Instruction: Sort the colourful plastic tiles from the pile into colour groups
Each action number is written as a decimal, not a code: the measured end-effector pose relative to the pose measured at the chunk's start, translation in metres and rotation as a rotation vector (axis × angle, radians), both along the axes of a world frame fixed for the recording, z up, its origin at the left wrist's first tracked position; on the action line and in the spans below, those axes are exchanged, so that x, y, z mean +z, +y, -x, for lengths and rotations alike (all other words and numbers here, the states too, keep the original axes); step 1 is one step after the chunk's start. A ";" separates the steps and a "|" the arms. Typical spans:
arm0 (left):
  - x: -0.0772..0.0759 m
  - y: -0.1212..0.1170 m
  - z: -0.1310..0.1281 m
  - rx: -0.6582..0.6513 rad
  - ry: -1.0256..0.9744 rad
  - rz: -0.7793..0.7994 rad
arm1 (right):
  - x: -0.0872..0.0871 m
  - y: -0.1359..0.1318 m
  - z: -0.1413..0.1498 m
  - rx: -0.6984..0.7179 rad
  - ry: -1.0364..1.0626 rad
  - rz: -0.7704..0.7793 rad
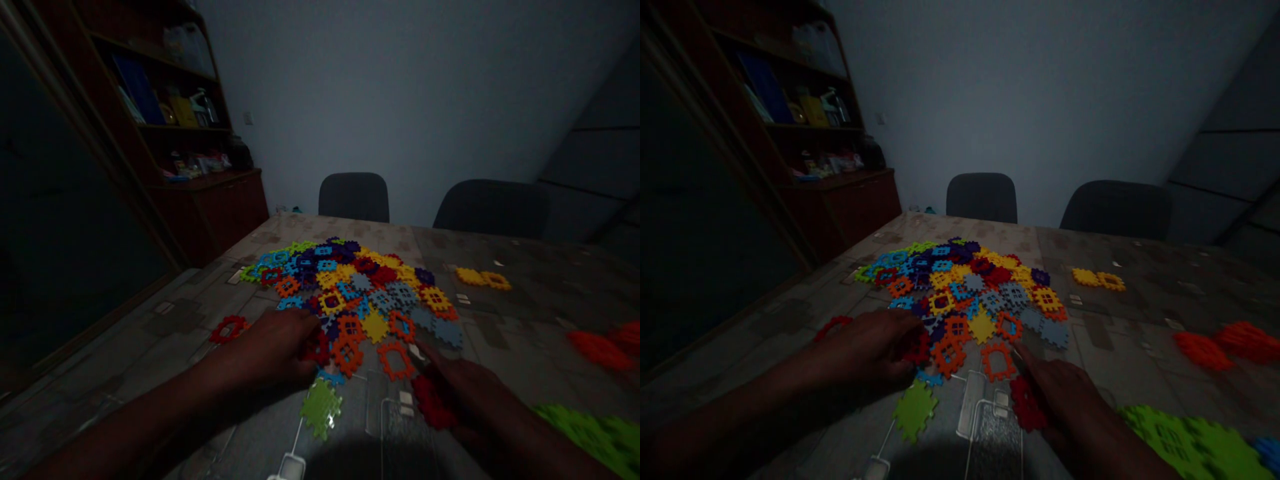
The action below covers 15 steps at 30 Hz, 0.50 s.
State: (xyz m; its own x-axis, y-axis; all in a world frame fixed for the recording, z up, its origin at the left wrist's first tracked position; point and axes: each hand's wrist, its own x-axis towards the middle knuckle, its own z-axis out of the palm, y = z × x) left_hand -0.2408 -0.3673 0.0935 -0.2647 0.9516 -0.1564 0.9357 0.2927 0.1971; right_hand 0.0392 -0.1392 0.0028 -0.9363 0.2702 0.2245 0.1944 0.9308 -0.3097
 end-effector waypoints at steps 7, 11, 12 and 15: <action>0.014 0.005 -0.018 -0.091 -0.196 -0.174 | 0.000 0.009 -0.007 0.034 -0.113 0.062; 0.004 0.033 -0.055 -0.201 -0.320 -0.226 | 0.012 0.019 -0.018 -0.038 -0.147 0.151; 0.000 0.042 -0.064 -0.234 -0.333 -0.242 | 0.014 0.023 -0.020 -0.050 -0.153 0.171; -0.015 0.068 -0.086 -0.319 -0.342 -0.274 | 0.016 0.034 -0.027 -0.090 -0.153 0.202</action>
